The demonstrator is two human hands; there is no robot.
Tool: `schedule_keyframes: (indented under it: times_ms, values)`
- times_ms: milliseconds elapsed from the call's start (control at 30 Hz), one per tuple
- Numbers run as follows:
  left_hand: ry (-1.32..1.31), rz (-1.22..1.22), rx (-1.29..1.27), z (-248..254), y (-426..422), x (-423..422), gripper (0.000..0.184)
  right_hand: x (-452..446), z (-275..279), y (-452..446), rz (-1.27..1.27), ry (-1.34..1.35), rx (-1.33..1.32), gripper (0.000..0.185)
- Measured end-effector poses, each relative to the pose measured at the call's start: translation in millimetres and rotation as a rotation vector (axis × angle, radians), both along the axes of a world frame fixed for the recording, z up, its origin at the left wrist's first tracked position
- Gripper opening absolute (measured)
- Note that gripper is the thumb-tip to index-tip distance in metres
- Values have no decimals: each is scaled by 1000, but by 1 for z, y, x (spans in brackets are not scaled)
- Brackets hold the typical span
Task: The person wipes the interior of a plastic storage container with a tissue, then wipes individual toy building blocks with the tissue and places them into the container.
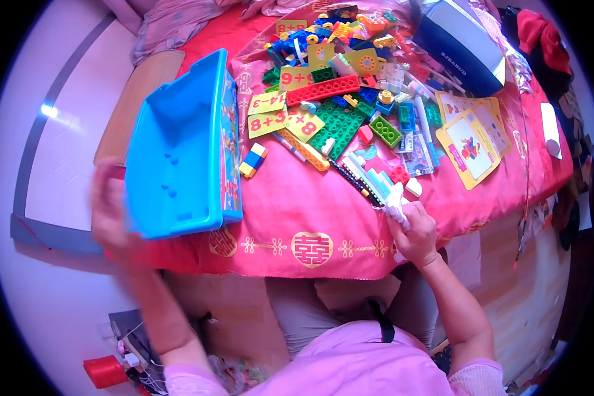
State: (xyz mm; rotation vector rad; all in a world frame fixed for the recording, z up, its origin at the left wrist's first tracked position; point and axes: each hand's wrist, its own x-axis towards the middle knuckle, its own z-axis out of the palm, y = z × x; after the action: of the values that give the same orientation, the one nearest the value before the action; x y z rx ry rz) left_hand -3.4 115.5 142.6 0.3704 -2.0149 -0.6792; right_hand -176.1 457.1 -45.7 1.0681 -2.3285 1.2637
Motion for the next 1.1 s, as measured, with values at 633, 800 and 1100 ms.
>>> schedule_keyframes:
  times_ms: [633, 800, 1100]
  values:
    - [-795, 424, -338, -211, 35, -139, 47, -3, -2, 8, 2, -26, -21, 18]
    - [-830, 377, -308, -210, 34, -140, 47, -3, -9, 9, 3, -11, -2, 18]
    - [-446, -37, 89, -202, 62, -111, 29, -1, -8, 7, -24, 4, 40, 18]
